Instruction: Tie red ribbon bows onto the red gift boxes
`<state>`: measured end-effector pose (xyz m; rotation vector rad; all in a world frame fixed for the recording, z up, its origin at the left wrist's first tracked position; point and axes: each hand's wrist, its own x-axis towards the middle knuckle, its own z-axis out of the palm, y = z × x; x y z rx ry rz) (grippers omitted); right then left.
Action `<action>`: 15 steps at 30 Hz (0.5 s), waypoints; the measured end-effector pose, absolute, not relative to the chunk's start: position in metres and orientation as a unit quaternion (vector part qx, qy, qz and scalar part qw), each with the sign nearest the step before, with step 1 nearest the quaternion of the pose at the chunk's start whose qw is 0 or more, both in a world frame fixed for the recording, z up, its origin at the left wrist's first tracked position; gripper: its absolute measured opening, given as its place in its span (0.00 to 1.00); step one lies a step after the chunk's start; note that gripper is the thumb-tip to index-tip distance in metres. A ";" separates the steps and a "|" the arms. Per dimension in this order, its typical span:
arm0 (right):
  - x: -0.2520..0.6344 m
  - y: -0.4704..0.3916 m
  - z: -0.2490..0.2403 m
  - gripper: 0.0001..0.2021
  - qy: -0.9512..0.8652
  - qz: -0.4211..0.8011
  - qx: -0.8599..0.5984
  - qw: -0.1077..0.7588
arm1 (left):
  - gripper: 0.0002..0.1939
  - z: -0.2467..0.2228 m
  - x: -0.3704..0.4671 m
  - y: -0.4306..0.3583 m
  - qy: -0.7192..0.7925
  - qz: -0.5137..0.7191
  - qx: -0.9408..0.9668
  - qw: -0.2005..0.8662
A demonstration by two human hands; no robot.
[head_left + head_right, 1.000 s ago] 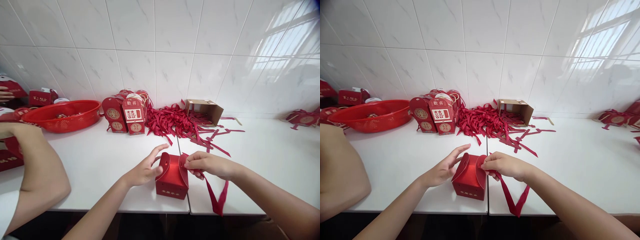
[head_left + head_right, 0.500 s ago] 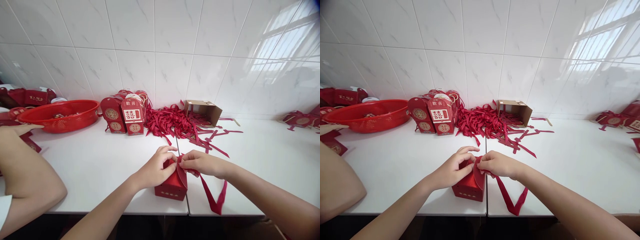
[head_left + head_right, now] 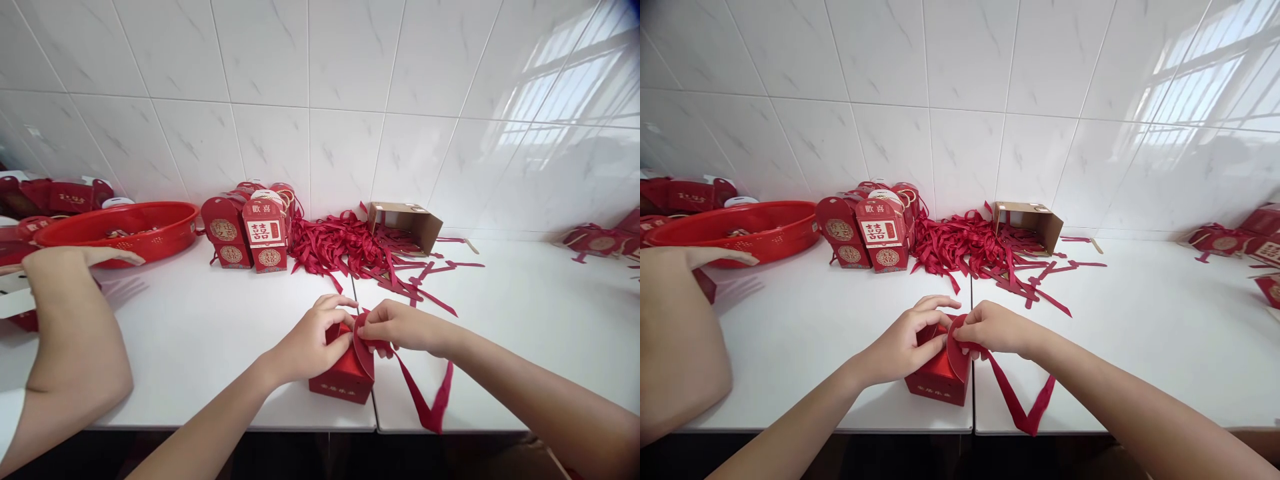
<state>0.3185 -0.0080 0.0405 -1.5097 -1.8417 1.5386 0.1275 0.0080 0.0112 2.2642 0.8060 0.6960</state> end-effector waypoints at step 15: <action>0.321 -0.014 0.046 0.13 -0.780 0.320 -0.459 0.281 | 0.08 0.018 0.127 0.009 0.304 0.394 0.797 0.342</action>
